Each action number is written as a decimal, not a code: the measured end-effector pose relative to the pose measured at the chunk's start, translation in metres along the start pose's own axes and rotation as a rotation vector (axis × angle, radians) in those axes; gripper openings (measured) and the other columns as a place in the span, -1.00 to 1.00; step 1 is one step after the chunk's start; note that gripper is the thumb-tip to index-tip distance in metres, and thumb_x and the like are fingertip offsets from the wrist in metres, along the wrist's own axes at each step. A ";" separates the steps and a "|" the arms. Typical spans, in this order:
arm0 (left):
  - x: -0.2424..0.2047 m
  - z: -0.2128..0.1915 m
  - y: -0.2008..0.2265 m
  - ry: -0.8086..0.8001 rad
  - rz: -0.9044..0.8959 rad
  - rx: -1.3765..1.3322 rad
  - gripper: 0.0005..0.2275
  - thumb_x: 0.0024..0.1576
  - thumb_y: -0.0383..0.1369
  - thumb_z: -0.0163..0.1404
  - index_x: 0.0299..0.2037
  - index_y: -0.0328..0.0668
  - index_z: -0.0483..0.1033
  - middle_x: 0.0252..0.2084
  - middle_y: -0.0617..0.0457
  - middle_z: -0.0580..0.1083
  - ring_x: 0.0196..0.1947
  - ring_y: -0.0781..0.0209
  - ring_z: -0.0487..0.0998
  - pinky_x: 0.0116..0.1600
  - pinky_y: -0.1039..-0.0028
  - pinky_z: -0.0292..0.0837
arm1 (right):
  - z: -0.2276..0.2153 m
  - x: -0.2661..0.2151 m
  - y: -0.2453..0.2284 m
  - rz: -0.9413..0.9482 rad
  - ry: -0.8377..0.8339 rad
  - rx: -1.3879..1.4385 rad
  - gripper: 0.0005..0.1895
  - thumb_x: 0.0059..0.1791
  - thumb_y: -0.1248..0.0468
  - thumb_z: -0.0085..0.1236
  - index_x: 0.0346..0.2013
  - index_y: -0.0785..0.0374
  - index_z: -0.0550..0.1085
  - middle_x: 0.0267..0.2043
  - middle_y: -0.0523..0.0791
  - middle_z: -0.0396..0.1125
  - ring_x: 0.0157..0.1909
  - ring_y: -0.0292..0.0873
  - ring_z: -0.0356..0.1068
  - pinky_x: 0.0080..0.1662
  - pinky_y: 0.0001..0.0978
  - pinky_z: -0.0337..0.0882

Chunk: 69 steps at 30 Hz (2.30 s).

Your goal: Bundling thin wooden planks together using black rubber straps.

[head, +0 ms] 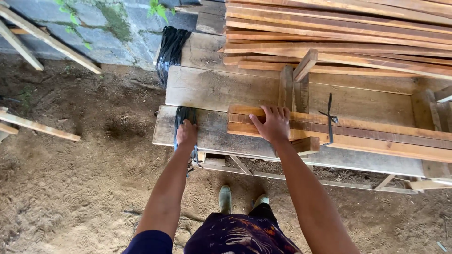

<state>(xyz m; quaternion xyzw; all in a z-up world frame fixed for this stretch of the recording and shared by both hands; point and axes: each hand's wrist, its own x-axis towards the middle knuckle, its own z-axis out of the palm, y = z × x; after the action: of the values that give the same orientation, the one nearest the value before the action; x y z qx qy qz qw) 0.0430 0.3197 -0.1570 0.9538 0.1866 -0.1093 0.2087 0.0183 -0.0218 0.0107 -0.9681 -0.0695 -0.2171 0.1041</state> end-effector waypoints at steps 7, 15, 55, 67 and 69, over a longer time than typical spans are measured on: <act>0.011 -0.016 -0.002 -0.004 -0.065 -0.097 -0.72 0.24 0.03 -0.05 -0.15 0.18 0.67 -0.19 -0.07 0.65 -0.10 -0.22 0.67 -0.04 0.02 0.64 | -0.007 0.000 -0.003 0.014 -0.011 0.022 -0.45 -0.03 -0.30 0.15 -0.05 0.03 0.58 -0.15 -0.05 0.49 -0.01 0.01 0.47 0.23 0.03 0.20; -0.040 -0.085 0.023 -0.238 0.214 -0.628 -0.58 0.38 -0.13 -0.21 0.11 -0.42 0.47 -0.16 -0.41 0.54 -0.08 -0.42 0.58 -0.04 -0.22 0.50 | -0.019 0.003 -0.008 0.061 -0.129 0.006 -0.42 0.01 -0.34 0.03 0.02 -0.01 0.55 -0.07 -0.08 0.48 0.07 -0.03 0.43 0.30 0.02 0.13; -0.321 -0.053 0.383 -0.201 0.454 -1.508 -0.94 0.42 -0.34 -0.18 -0.10 -0.06 0.30 -0.54 0.17 0.20 -0.64 0.35 0.27 -0.50 0.57 0.28 | -0.260 -0.123 0.287 0.085 -0.317 0.775 -0.87 0.03 0.30 0.24 -0.14 0.22 0.60 -0.28 0.05 0.55 -0.26 0.10 0.57 -0.18 -0.08 0.50; -0.342 0.081 0.495 -0.402 0.622 -1.361 -0.82 0.39 -0.33 -0.15 -0.05 -0.30 0.44 -0.41 -0.04 0.42 -0.51 0.21 0.51 -0.38 0.41 0.53 | -0.275 -0.086 0.358 0.271 -0.618 0.677 -0.33 -0.13 0.08 0.36 0.26 -0.08 0.37 -0.07 -0.01 0.54 0.05 0.15 0.53 0.07 -0.01 0.51; -0.336 0.090 0.512 -0.503 0.543 -1.435 -0.79 0.40 -0.28 -0.11 -0.03 -0.30 0.43 -0.37 -0.05 0.42 -0.46 0.20 0.49 -0.31 0.37 0.56 | -0.275 -0.078 0.364 0.097 -0.451 0.736 -0.56 -0.06 0.13 0.35 0.09 0.08 0.49 -0.20 0.03 0.54 -0.07 0.13 0.56 -0.01 -0.05 0.52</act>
<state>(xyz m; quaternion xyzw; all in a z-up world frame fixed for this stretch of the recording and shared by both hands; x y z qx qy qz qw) -0.0674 -0.2560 0.0423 0.5462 -0.0795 -0.1198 0.8252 -0.0977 -0.4447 0.1582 -0.8917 -0.1176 0.0442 0.4348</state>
